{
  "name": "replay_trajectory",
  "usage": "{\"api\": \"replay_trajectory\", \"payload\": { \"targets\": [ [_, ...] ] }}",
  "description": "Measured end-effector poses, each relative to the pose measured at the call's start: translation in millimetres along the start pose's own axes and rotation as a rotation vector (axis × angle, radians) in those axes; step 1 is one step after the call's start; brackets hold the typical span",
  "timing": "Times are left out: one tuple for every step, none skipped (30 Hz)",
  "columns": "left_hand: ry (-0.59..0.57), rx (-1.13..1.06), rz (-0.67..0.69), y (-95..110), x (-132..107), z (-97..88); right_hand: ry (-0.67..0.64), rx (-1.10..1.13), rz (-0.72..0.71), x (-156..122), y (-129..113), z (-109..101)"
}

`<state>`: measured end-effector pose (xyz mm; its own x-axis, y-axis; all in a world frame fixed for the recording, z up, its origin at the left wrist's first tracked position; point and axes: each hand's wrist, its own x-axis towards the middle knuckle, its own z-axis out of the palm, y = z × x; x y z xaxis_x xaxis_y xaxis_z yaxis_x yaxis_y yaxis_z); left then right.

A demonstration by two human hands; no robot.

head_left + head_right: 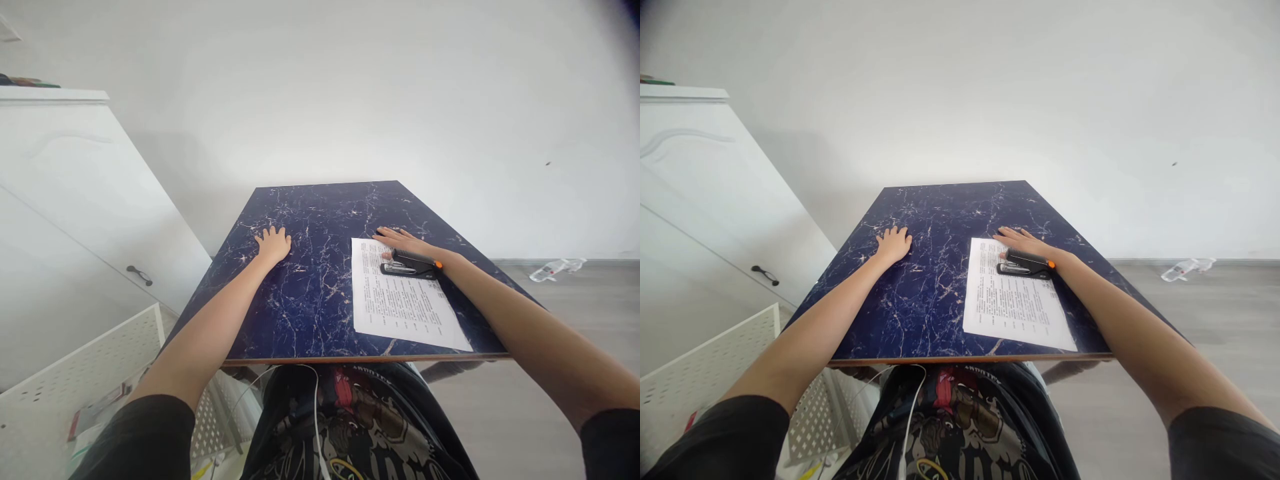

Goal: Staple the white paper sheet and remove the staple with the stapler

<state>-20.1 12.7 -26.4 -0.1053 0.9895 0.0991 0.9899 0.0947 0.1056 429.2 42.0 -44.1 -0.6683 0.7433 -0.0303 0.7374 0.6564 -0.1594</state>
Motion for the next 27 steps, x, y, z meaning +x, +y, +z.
{"api": "replay_trajectory", "payload": {
  "targets": [
    [0.002, -0.002, 0.002, -0.2, 0.2, 0.2, -0.002, -0.003, 0.001, -0.1, -0.8, -0.8],
    [0.004, -0.003, 0.004, -0.4, 0.4, 0.4, -0.001, -0.005, -0.001, -0.2, -1.4, -1.3],
    [0.004, -0.002, 0.004, -0.5, 0.6, 0.4, 0.003, -0.006, -0.004, -0.3, -1.8, -1.5],
    [0.002, -0.001, 0.003, -0.6, 0.7, 0.4, 0.006, -0.008, -0.009, -0.3, -2.1, -1.5],
    [0.000, 0.001, 0.001, -0.6, 0.7, 0.3, 0.009, -0.009, -0.013, -0.4, -2.2, -1.2],
    [-0.004, 0.002, -0.001, -0.5, 0.7, 0.1, 0.013, -0.011, -0.014, -0.5, -2.3, -0.7],
    [-0.008, 0.003, -0.005, -0.4, 0.6, -0.2, 0.017, -0.013, -0.012, -0.5, -2.3, -0.3],
    [-0.011, 0.004, -0.008, -0.2, 0.4, -0.3, 0.020, -0.014, -0.007, -0.5, -2.4, 0.1],
    [-0.013, 0.004, -0.011, 0.0, 0.3, -0.5, 0.019, -0.014, -0.002, -0.5, -2.5, 0.3],
    [-0.012, 0.004, -0.012, 0.3, 0.2, -0.5, 0.017, -0.011, 0.004, -0.5, -2.6, 0.4],
    [-0.011, 0.004, -0.012, 0.5, 0.1, -0.5, 0.012, -0.008, 0.009, -0.5, -2.7, 0.2],
    [-0.009, 0.003, -0.011, 0.6, 0.0, -0.4, 0.003, -0.004, 0.010, -0.6, -2.8, 0.0],
    [-0.007, 0.003, -0.010, 0.6, 0.1, -0.3, -0.003, -0.001, 0.010, -0.7, -2.9, -0.3],
    [-0.005, 0.002, -0.009, 0.6, 0.1, -0.3, -0.007, -0.001, 0.011, -0.7, -2.9, -0.6],
    [-0.003, 0.002, -0.009, 0.4, 0.2, -0.4, -0.008, -0.001, 0.012, -0.7, -2.9, -0.8],
    [-0.001, 0.002, -0.008, 0.1, 0.3, -0.5, -0.006, -0.003, 0.013, -0.6, -2.7, -0.9],
    [0.001, 0.003, -0.006, -0.3, 0.4, -0.6, -0.004, -0.005, 0.014, -0.4, -2.4, -0.9],
    [0.002, 0.002, -0.004, -0.7, 0.3, -0.6, -0.002, -0.007, 0.016, -0.1, -2.0, -0.8],
    [0.002, 0.002, -0.002, -0.9, 0.2, -0.4, -0.003, -0.009, 0.018, 0.3, -1.5, -0.7],
    [0.002, 0.003, -0.002, -1.1, 0.0, 0.0, -0.005, -0.010, 0.017, 0.7, -1.0, -0.5],
    [0.000, 0.004, -0.003, -0.9, -0.2, 0.8, -0.008, -0.012, 0.017, 1.0, -0.5, -0.4],
    [-0.002, 0.005, -0.004, -0.4, -0.4, 1.7, -0.010, -0.014, 0.018, 1.2, -0.3, -0.2],
    [-0.003, 0.007, -0.006, 0.3, -0.2, 2.7, -0.008, -0.015, 0.019, 1.2, -0.2, 0.0],
    [-0.003, 0.007, -0.009, 1.0, 0.3, 3.4, -0.003, -0.015, 0.017, 1.1, -0.4, 0.4],
    [-0.001, 0.007, -0.011, 1.2, 1.3, 3.5, 0.005, -0.015, 0.015, 0.9, -0.9, 0.8],
    [0.002, 0.004, -0.009, 0.6, 3.0, 2.5, 0.012, -0.014, 0.014, 1.0, -1.6, 1.3],
    [0.005, -0.006, -0.002, -1.4, 5.2, 0.0, 0.019, -0.014, 0.015, 1.5, -2.6, 1.9]
  ]
}}
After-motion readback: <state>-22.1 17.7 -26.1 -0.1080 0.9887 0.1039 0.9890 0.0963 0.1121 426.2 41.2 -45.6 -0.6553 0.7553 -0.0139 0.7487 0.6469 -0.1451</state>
